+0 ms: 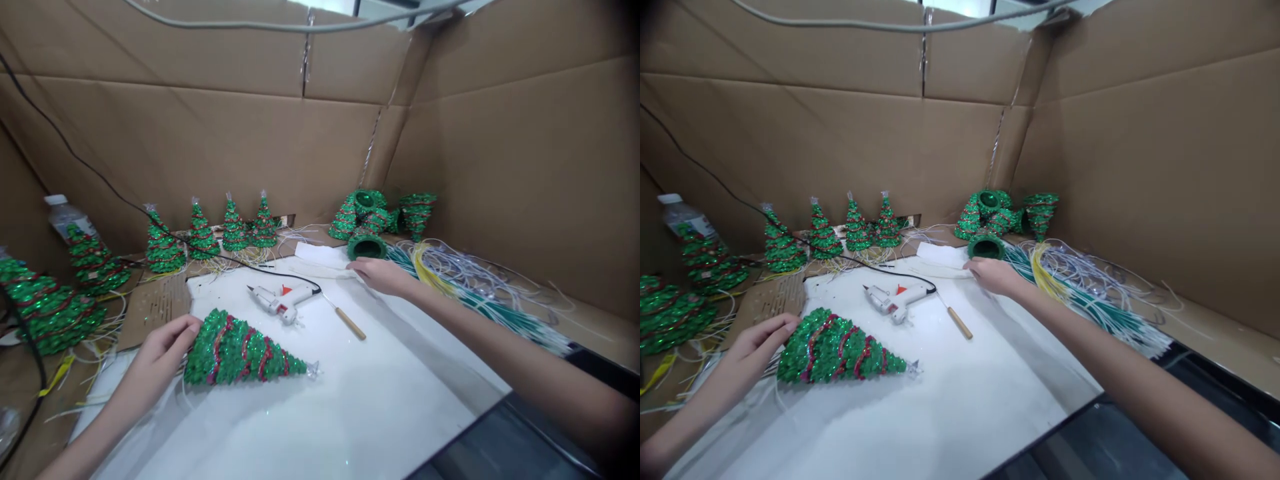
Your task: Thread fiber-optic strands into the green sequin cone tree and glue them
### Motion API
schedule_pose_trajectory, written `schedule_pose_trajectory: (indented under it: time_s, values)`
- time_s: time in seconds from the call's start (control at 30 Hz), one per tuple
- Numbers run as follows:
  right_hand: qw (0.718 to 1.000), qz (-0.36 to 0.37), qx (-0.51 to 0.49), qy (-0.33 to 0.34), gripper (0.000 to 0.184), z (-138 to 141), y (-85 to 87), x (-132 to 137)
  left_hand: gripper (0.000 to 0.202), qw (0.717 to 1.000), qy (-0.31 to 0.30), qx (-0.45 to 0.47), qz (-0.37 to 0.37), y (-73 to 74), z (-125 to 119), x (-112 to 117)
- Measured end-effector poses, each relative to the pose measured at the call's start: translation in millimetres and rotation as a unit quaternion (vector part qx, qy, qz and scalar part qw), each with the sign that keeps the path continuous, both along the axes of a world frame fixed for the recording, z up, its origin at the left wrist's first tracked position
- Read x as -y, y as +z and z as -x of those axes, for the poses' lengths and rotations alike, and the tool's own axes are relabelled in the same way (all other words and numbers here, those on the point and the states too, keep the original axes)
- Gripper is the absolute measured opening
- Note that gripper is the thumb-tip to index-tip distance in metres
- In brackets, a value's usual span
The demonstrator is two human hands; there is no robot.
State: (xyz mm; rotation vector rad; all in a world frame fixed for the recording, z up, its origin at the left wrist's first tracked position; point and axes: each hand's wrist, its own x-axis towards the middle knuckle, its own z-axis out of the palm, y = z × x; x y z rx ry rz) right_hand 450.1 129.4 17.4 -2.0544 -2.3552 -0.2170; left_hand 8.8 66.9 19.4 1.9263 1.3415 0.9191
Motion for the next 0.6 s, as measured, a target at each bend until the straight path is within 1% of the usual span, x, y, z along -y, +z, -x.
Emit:
schedule_pose_trajectory:
  time_s: [0.13, 0.23, 0.3, 0.33, 0.37, 0.4, 0.43, 0.47, 0.5, 0.57, 0.6]
  values:
    - [1.000, -0.014, -0.020, 0.000, 0.031, 13.8, 9.1, 7.0, 0.035, 0.999, 0.004, -0.027, -0.020, 3.6, 0.4, 2.1]
    - [0.998, -0.046, -0.047, -0.015, 0.031, 24.8, 17.6, 15.4, 0.033, 0.998, 0.015, -0.044, -0.038, 4.9, 1.4, 4.4]
    - [0.994, -0.073, -0.085, -0.011, 0.032, 33.1, 24.2, 25.8, 0.032, 0.997, 0.027, -0.043, -0.050, 4.5, 2.1, 5.4]
    - [0.990, -0.082, -0.116, 0.002, 0.032, 37.9, 27.6, 32.7, 0.032, 0.997, 0.032, -0.041, -0.052, 4.0, 2.4, 5.5]
    - [0.976, -0.088, -0.197, 0.031, 0.031, 43.2, 31.0, 40.8, 0.032, 0.997, 0.037, -0.039, -0.052, 3.5, 2.3, 5.3]
    - [0.955, -0.079, -0.279, 0.062, 0.031, 48.9, 34.3, 49.6, 0.032, 0.997, 0.040, -0.038, -0.050, 3.3, 1.9, 4.9]
    - [0.929, -0.059, -0.355, 0.085, 0.031, 54.8, 37.3, 59.0, 0.032, 0.997, 0.042, -0.037, -0.049, 3.6, 1.1, 4.4]
    - [0.901, -0.020, -0.423, 0.100, 0.032, 60.8, 39.8, 68.6, 0.031, 0.997, 0.044, -0.037, -0.054, 4.5, -0.2, 4.2]
    - [0.875, 0.014, -0.472, 0.105, 0.033, 66.6, 41.7, 77.9, 0.029, 0.996, 0.049, -0.037, -0.070, 6.2, -1.5, 4.8]
    - [0.838, 0.078, -0.527, 0.122, 0.035, 76.9, 43.1, 94.4, 0.021, 0.987, 0.059, -0.029, -0.143, 10.8, -3.0, 9.7]
    - [0.827, 0.115, -0.536, 0.126, 0.036, 81.2, 42.7, 101.0, 0.016, 0.977, 0.063, -0.021, -0.204, 12.5, -1.8, 14.9]
